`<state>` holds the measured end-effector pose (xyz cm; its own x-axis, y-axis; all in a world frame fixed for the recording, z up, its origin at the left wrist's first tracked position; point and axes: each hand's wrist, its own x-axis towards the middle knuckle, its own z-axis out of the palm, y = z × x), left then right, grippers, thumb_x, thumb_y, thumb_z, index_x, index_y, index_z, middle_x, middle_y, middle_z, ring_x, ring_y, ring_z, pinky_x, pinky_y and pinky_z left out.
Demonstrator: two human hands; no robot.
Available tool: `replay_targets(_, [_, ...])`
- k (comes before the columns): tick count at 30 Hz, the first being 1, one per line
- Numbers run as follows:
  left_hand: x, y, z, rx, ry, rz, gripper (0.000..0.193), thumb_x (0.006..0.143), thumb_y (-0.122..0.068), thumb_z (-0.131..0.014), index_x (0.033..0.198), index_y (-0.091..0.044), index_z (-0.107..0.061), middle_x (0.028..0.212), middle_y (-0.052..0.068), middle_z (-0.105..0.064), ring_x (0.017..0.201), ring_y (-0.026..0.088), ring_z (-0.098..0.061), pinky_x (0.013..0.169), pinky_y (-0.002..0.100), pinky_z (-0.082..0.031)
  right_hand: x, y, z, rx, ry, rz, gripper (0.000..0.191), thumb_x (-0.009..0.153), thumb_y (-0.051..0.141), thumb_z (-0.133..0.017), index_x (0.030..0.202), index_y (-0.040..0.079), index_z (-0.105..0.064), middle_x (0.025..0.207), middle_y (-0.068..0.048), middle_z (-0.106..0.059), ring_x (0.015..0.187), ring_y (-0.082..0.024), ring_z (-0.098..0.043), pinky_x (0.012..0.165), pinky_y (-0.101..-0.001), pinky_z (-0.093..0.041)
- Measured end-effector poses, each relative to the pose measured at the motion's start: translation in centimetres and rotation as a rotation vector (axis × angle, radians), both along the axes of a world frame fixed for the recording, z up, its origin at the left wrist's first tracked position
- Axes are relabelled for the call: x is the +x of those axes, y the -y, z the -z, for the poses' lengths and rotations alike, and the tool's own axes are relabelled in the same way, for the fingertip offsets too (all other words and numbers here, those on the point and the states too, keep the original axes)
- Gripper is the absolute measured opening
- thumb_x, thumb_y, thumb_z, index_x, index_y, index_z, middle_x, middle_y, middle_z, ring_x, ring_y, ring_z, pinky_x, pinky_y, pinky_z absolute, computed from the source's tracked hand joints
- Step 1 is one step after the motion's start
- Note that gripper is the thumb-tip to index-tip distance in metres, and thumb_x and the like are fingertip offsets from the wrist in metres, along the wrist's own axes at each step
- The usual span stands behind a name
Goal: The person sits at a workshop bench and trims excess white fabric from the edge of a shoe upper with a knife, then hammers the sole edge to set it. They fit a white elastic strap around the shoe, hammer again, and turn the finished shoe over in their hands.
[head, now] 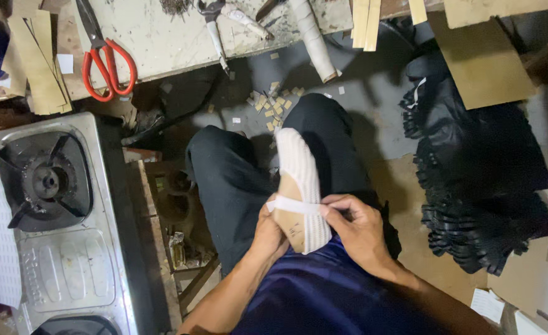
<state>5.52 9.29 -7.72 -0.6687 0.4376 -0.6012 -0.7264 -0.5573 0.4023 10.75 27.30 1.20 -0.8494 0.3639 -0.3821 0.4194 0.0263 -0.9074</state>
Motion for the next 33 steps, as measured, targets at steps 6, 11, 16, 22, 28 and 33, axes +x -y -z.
replay_targets(6, [1.1,3.4,-4.8,-0.089,0.074,-0.093,0.032,0.1,-0.014,-0.054,0.13,-0.006,-0.061,0.115,0.014,-0.072,0.098,0.027,-0.073,0.087,0.044,-0.06,0.6,0.9,-0.7,-0.453,0.065,-0.154,0.014,0.091,0.006,-0.069,0.097,-0.004,-0.075,0.107,-0.012,-0.076,0.085,-0.012,-0.07,0.077,-0.0277,-0.059])
replay_targets(11, [2.2,5.0,-7.5,-0.069,0.046,-0.127,0.032,0.1,-0.017,-0.055,0.127,-0.001,-0.061,0.114,0.018,-0.072,0.099,0.029,-0.074,0.086,0.043,-0.061,0.9,1.5,-1.1,-0.501,0.049,-0.306,0.012,0.091,0.005,-0.071,0.094,-0.006,-0.075,0.108,-0.012,-0.076,0.088,-0.012,-0.068,0.08,-0.0275,-0.058])
replay_targets(16, [2.6,5.3,-9.0,-0.108,-0.023,-0.11,0.03,0.101,-0.016,-0.058,0.123,0.003,-0.062,0.113,0.019,-0.072,0.098,0.029,-0.073,0.086,0.042,-0.061,0.5,2.1,-2.0,-0.415,-0.036,-0.403,0.011,0.092,0.007,-0.073,0.096,-0.003,-0.075,0.101,-0.01,-0.075,0.083,-0.012,-0.069,0.07,-0.026,-0.058])
replay_targets(22, [2.7,5.5,-8.1,-0.095,0.016,-0.083,0.028,0.101,-0.018,-0.059,0.121,0.002,-0.062,0.11,0.018,-0.072,0.095,0.028,-0.073,0.083,0.041,-0.061,0.0,2.2,-3.2,-0.353,-0.083,-0.46,0.013,0.093,0.009,-0.071,0.099,-0.001,-0.075,0.103,-0.007,-0.074,0.082,-0.011,-0.07,0.069,-0.0248,-0.058])
replay_targets(28, [3.2,5.8,-7.1,-0.12,0.043,-0.038,0.034,0.097,-0.024,-0.06,0.116,0.003,-0.065,0.107,0.019,-0.073,0.094,0.029,-0.074,0.082,0.041,-0.062,-0.1,2.4,-4.1,-0.246,-0.131,-0.5,0.012,0.09,0.01,-0.074,0.097,0.001,-0.074,0.1,-0.007,-0.073,0.082,-0.011,-0.07,0.068,-0.0248,-0.057])
replay_targets(33, [3.4,5.9,-6.4,-0.035,0.033,-0.053,0.037,0.099,-0.03,-0.061,0.113,0.005,-0.066,0.104,0.02,-0.072,0.091,0.029,-0.072,0.079,0.041,-0.061,-0.2,2.5,-4.5,-0.125,-0.227,-0.525,0.01,0.089,0.012,-0.076,0.093,0.002,-0.074,0.096,-0.006,-0.073,0.082,-0.014,-0.072,0.07,-0.0271,-0.057])
